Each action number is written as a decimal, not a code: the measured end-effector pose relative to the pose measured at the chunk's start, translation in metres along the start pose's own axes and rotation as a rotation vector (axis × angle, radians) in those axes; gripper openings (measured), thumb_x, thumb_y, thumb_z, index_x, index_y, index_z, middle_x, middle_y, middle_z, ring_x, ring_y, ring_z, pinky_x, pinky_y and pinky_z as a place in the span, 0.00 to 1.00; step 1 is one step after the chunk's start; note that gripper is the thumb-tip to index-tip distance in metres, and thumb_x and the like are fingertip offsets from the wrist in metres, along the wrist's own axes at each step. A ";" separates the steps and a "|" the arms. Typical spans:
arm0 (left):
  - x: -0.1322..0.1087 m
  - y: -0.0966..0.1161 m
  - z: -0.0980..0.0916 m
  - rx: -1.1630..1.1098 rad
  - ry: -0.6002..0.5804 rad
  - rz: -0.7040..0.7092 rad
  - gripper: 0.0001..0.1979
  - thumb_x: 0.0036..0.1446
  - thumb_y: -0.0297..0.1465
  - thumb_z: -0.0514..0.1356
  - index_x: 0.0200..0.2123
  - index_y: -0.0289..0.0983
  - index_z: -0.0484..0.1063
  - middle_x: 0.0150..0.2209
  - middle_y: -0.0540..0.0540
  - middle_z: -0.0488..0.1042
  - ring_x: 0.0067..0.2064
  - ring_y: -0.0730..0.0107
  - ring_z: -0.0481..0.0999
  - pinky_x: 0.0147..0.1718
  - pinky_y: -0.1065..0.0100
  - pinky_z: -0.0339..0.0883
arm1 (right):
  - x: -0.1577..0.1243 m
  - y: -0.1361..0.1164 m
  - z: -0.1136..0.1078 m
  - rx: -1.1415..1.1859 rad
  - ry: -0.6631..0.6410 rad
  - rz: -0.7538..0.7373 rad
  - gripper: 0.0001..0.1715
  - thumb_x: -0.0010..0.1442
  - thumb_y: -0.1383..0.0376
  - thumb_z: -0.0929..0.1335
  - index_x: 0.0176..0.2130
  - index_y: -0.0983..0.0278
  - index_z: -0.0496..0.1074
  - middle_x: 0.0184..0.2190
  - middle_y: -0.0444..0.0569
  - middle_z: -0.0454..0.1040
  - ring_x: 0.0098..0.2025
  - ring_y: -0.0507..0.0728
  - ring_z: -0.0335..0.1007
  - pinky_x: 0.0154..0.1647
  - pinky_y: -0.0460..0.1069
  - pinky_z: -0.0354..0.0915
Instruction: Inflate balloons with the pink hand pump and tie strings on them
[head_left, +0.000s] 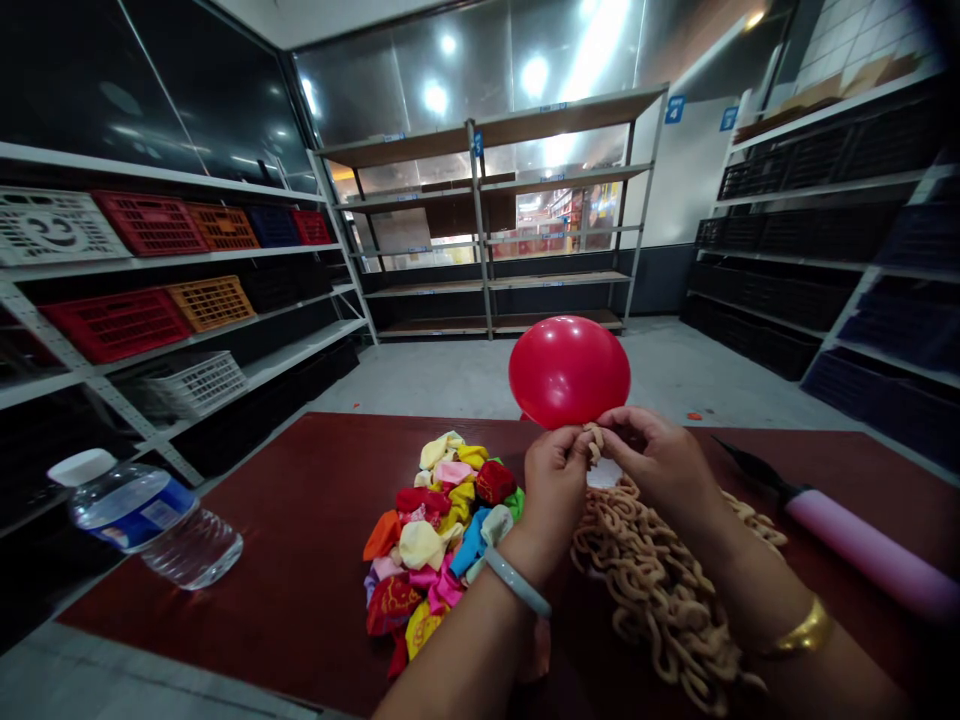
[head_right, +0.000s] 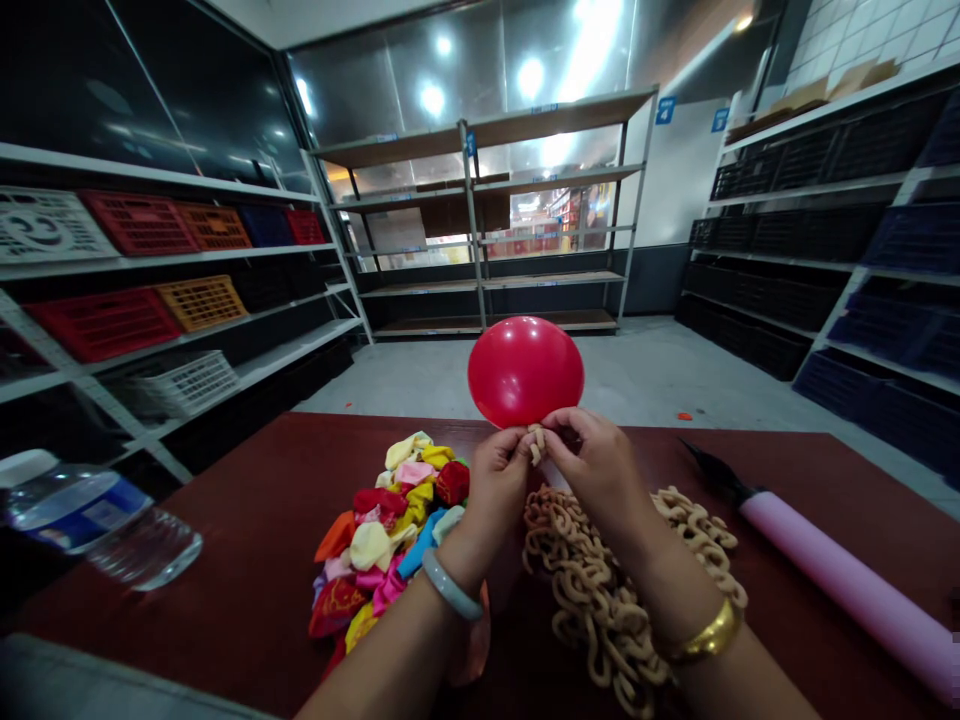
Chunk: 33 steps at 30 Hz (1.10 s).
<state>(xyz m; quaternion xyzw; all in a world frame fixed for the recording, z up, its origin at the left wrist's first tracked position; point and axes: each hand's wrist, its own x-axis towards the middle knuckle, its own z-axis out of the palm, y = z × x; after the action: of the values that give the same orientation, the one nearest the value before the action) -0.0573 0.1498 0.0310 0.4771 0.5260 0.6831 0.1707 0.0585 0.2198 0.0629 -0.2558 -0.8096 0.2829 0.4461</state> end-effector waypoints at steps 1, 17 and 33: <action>0.000 0.000 0.000 0.028 -0.011 0.018 0.12 0.61 0.33 0.57 0.33 0.36 0.79 0.31 0.45 0.77 0.34 0.68 0.72 0.35 0.70 0.64 | 0.001 0.000 -0.001 0.011 -0.019 0.013 0.07 0.58 0.60 0.68 0.35 0.62 0.73 0.31 0.48 0.76 0.31 0.55 0.71 0.33 0.50 0.65; 0.002 0.005 0.000 -0.357 -0.008 -0.194 0.10 0.54 0.34 0.62 0.27 0.33 0.73 0.21 0.53 0.63 0.24 0.79 0.58 0.25 0.74 0.54 | -0.002 -0.011 -0.001 -0.111 -0.015 -0.330 0.06 0.64 0.67 0.64 0.37 0.62 0.71 0.36 0.49 0.73 0.41 0.56 0.69 0.44 0.52 0.63; 0.000 -0.001 0.000 -0.222 -0.007 -0.133 0.10 0.57 0.34 0.60 0.30 0.33 0.76 0.22 0.52 0.67 0.25 0.77 0.63 0.27 0.73 0.57 | -0.002 -0.010 -0.006 0.024 -0.021 -0.203 0.05 0.61 0.64 0.68 0.36 0.60 0.76 0.35 0.47 0.74 0.37 0.54 0.70 0.39 0.50 0.66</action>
<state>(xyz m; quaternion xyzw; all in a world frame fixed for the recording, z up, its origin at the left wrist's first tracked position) -0.0575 0.1501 0.0303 0.4215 0.4773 0.7225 0.2691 0.0630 0.2126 0.0706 -0.1641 -0.8326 0.2483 0.4671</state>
